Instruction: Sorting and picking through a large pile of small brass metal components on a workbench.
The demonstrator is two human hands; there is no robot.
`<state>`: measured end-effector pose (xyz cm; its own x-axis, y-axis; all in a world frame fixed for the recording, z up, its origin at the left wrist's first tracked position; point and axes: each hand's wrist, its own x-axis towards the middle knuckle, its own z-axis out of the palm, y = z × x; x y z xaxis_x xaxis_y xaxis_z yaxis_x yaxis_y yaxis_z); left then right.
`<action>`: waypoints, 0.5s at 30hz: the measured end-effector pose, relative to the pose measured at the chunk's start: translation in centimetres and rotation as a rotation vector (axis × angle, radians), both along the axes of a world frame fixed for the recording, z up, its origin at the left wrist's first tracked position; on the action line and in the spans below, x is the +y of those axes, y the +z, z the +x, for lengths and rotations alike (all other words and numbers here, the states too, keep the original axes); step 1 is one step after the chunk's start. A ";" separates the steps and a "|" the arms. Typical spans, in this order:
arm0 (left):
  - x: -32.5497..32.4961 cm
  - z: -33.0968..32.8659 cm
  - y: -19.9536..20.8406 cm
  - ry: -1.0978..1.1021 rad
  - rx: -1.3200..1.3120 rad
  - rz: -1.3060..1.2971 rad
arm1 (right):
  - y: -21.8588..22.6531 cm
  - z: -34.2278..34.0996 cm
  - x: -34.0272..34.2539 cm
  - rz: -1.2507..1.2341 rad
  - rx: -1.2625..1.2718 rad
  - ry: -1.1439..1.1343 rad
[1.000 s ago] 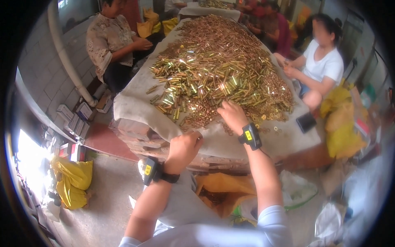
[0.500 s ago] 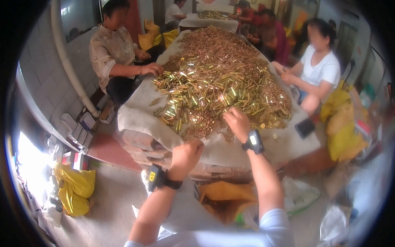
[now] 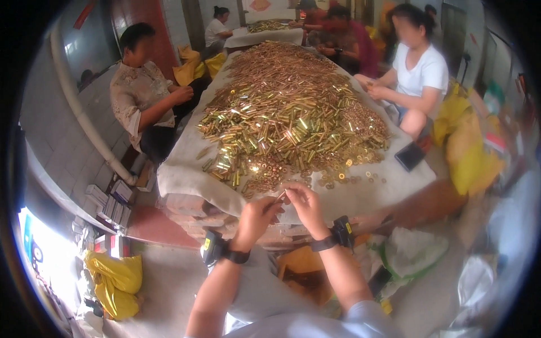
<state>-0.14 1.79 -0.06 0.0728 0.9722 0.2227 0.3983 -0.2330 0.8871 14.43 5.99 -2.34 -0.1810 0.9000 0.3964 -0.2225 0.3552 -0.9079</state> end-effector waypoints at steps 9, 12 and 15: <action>-0.1 -0.5 -0.4 -0.037 -0.034 -0.049 | -0.7 1.5 -0.6 -0.166 0.236 0.064; -0.1 -0.6 -0.6 -0.054 -0.008 -0.037 | -0.5 1.6 -0.9 -0.184 0.207 0.112; -0.2 -0.7 -0.6 -0.068 -0.001 -0.025 | -0.6 2.5 -1.0 -0.228 0.133 0.139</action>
<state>-0.84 1.63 -0.61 0.1389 0.9702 0.1987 0.3816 -0.2376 0.8933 16.89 5.04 -2.93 -0.2690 0.9389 0.2149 -0.3770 0.1027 -0.9205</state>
